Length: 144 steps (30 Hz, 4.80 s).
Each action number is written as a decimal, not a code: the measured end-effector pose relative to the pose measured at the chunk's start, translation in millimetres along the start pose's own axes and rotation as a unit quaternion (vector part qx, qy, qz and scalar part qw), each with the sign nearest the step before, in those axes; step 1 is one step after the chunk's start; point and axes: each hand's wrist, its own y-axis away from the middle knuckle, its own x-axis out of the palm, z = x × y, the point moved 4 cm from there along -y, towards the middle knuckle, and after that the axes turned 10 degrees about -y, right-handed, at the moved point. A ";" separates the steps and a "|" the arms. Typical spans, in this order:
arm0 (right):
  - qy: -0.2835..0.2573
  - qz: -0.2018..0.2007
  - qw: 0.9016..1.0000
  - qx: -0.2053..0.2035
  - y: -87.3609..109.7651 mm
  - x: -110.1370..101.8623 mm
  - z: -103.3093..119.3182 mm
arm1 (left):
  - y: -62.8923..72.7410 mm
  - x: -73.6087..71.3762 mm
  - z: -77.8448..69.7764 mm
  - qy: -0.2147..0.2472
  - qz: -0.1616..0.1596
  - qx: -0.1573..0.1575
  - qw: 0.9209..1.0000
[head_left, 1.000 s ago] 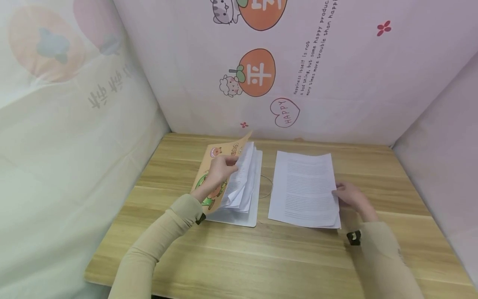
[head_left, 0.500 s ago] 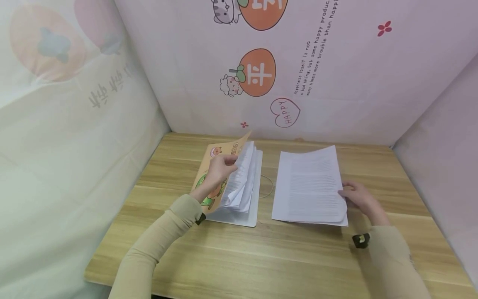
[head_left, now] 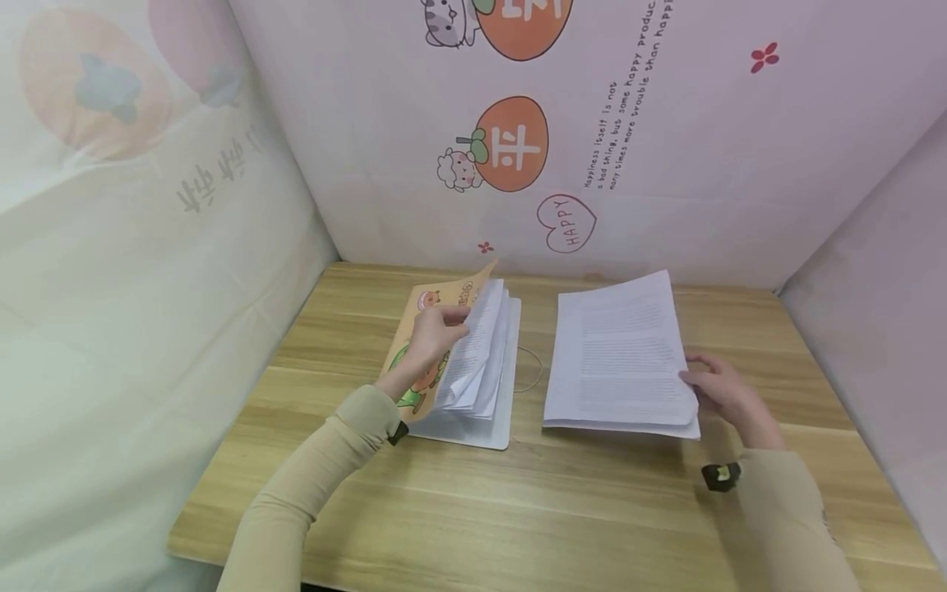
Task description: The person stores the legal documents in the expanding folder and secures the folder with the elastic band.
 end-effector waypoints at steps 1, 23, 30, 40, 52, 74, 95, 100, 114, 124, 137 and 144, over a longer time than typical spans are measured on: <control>-0.003 0.000 1.000 -0.001 -0.1 1.5 0.8 | -0.1 0.2 0.3 0.002 0.001 0.000 1.000; -0.065 0.047 0.997 0.014 -25.9 51.4 -10.0 | 0.5 -1.7 0.0 0.008 -0.005 0.005 1.000; -0.078 0.042 0.996 0.022 -34.5 59.5 -16.0 | 0.2 -1.3 1.4 0.005 -0.007 0.003 1.000; -0.060 0.036 0.996 0.048 -36.5 70.6 -19.6 | 1.5 -2.2 2.6 0.017 -0.008 0.004 1.000; -0.025 0.033 0.999 0.036 -40.7 69.4 -14.3 | -1.9 -3.2 3.2 0.006 -0.012 0.018 1.000; 0.036 0.048 0.998 0.017 -35.9 76.7 -18.4 | -1.0 -4.2 4.7 0.022 -0.010 0.013 1.000; -0.003 0.081 0.997 0.002 -44.3 105.3 -7.5 | -0.7 -3.3 2.0 0.018 -0.011 0.009 1.000; -0.019 0.080 0.997 0.008 -47.0 110.3 -5.6 | -0.1 -2.6 1.9 0.016 -0.013 0.007 1.000; -0.035 0.095 0.995 0.011 -43.3 106.5 -0.4 | -0.1 -2.1 0.8 0.012 -0.013 0.018 1.000; -0.059 0.100 0.993 0.004 -44.4 114.3 -2.7 | -0.6 -1.9 1.6 0.013 -0.012 0.018 1.000; -0.036 0.104 0.994 0.011 -40.7 116.4 -4.6 | -0.3 -3.4 1.5 0.009 -0.018 0.020 1.000; -0.039 0.097 0.994 0.023 -40.3 115.3 -5.3 | 0.1 -4.7 1.1 0.007 -0.023 0.022 0.999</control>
